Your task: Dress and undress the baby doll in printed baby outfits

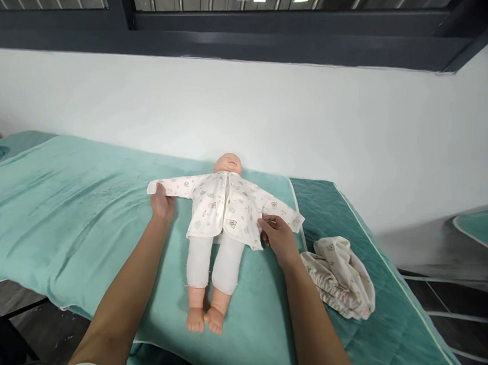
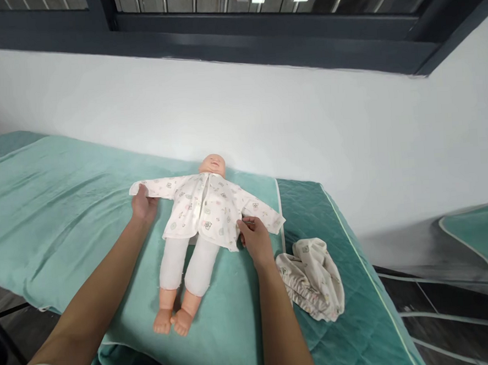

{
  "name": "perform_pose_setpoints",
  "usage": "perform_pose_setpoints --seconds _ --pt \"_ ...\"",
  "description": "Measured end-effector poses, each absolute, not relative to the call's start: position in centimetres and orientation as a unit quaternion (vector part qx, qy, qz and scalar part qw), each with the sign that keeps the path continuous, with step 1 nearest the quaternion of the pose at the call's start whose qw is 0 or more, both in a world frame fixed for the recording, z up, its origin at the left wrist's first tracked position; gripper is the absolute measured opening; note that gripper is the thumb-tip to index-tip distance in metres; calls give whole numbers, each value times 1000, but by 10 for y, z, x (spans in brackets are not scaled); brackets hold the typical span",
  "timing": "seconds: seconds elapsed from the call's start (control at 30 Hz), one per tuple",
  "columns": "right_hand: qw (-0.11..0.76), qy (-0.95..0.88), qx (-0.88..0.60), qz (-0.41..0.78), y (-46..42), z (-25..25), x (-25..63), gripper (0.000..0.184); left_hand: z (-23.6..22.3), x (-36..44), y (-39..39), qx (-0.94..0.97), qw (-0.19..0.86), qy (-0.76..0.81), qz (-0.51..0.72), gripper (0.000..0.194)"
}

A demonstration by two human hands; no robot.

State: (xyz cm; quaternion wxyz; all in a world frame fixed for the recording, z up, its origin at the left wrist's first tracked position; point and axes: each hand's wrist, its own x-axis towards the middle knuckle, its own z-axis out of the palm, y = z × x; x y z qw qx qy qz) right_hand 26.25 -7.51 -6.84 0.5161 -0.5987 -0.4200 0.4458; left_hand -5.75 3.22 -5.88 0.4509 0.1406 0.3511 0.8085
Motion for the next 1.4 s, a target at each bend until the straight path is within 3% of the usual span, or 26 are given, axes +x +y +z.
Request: perform_pose_setpoints --seconds 0.27,0.47,0.57,0.7,0.8,0.87,0.97,1.1,1.4 --pt "600 -377 -590 386 -73 -71 268 35 -59 -76 41 181 358 415 816 22" --pt "582 -484 -601 255 -89 -68 253 32 -59 -79 26 239 204 513 799 37" --pt "544 -545 -603 206 -103 -65 242 33 -47 -60 1 368 143 489 778 45" --pt "463 -593 -612 243 -119 -63 235 46 -26 -26 -31 515 292 416 690 35" --pt "432 -608 -627 225 -126 -66 234 48 -16 -13 -40 573 419 359 605 25" --pt "433 -602 -638 206 -130 -68 234 47 -15 -13 -38 615 449 325 561 19" --pt "462 -612 -621 162 -136 -69 233 40 -16 -19 -34 665 442 295 525 16" --pt "511 -675 -524 92 -141 -68 227 17 -14 -22 -44 679 455 291 497 14" --pt "489 -726 -484 27 -139 -68 215 34 -13 -1 -78 818 269 304 407 44"
